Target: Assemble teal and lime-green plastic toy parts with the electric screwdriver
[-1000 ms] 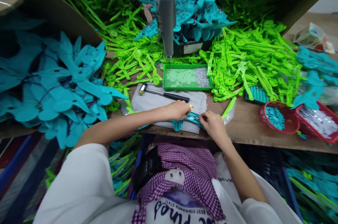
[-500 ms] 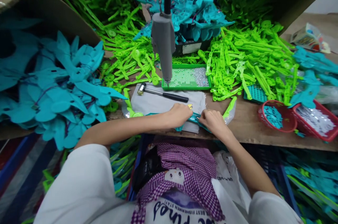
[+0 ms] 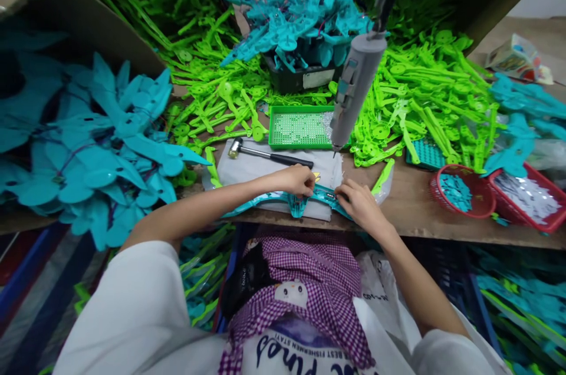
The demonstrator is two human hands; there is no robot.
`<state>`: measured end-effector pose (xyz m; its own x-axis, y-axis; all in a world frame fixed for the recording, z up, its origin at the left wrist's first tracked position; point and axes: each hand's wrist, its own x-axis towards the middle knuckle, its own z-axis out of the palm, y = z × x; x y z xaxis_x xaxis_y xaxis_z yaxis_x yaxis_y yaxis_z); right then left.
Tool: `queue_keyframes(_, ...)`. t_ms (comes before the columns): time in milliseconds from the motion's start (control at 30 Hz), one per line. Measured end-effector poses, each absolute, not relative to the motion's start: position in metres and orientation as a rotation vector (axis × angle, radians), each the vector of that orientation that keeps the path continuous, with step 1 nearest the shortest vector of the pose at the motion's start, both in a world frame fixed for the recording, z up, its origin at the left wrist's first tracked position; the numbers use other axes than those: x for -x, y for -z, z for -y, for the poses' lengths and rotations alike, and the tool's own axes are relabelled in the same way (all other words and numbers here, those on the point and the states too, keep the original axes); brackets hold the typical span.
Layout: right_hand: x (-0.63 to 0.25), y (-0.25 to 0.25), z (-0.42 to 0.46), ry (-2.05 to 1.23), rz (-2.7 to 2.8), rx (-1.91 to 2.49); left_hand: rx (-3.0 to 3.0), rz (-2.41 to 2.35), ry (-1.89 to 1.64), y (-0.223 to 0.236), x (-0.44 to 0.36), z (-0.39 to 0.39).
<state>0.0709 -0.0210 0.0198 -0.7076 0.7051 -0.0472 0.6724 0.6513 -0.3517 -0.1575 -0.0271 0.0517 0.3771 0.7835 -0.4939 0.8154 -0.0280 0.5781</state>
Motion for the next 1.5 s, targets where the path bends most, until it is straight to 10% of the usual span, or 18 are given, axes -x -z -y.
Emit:
queue_keyframes(300, -0.015, -0.011, 0.077, -0.377, 2.773, 0.705, -1.601, -1.419, -0.145, -0.032, 0.171, 0.030)
queue_keyframes(1000, -0.003, -0.014, -0.001, -1.179, 2.372, 1.085, -1.862, -1.947, -0.607, -0.015, 0.149, 0.110)
queue_keyframes(1500, -0.007, -0.036, -0.005, -0.144, 3.180, 0.445, -1.817, -2.057, -0.630, -0.003, 0.140, 0.113)
